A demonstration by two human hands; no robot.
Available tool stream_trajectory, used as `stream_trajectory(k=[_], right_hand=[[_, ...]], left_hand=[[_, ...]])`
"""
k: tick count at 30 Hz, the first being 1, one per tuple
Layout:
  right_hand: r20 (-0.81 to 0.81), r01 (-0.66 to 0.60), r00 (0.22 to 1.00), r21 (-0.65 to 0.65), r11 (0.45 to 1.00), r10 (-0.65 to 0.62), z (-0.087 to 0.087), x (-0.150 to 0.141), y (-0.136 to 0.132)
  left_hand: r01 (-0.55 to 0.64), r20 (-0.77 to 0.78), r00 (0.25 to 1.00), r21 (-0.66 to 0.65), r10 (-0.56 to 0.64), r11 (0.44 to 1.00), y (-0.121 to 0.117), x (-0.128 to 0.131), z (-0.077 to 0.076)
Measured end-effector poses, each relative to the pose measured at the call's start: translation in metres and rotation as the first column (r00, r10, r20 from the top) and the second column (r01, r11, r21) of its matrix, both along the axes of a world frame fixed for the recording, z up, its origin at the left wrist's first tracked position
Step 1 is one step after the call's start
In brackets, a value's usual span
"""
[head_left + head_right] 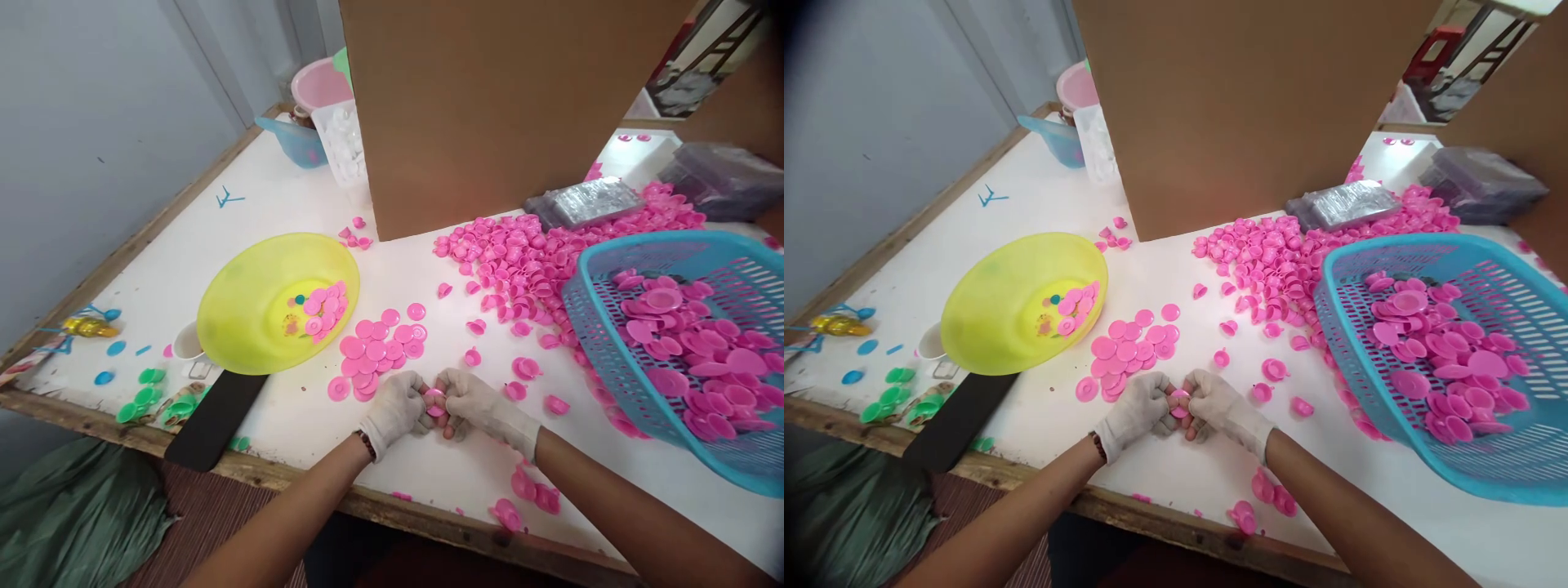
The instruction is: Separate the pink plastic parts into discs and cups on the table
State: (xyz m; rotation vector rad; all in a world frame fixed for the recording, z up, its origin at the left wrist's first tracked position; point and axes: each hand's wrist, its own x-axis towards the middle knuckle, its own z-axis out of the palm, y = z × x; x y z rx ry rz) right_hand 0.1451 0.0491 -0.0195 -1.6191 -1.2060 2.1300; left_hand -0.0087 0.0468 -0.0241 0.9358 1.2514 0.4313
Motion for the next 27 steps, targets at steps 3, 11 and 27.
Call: stream_trajectory(k=[3, 11, 27], right_hand=[[0.04, -0.02, 0.999, -0.029, 0.999, 0.021, -0.001, -0.002, 0.002], [0.003, 0.001, 1.0, -0.017, 1.0, -0.001, -0.005, 0.0, 0.002], [-0.397, 0.725, 0.685, 0.444, 0.526, -0.61, 0.051, 0.071, -0.036]], left_hand=[[0.005, -0.002, 1.0, 0.029, -0.005, 1.0, -0.001, 0.002, -0.004], [0.171, -0.144, 0.978, 0.158, -0.148, 0.972, 0.001, -0.008, -0.005], [0.117, -0.271, 0.963, 0.451, 0.011, 0.885, -0.055, -0.018, -0.004]])
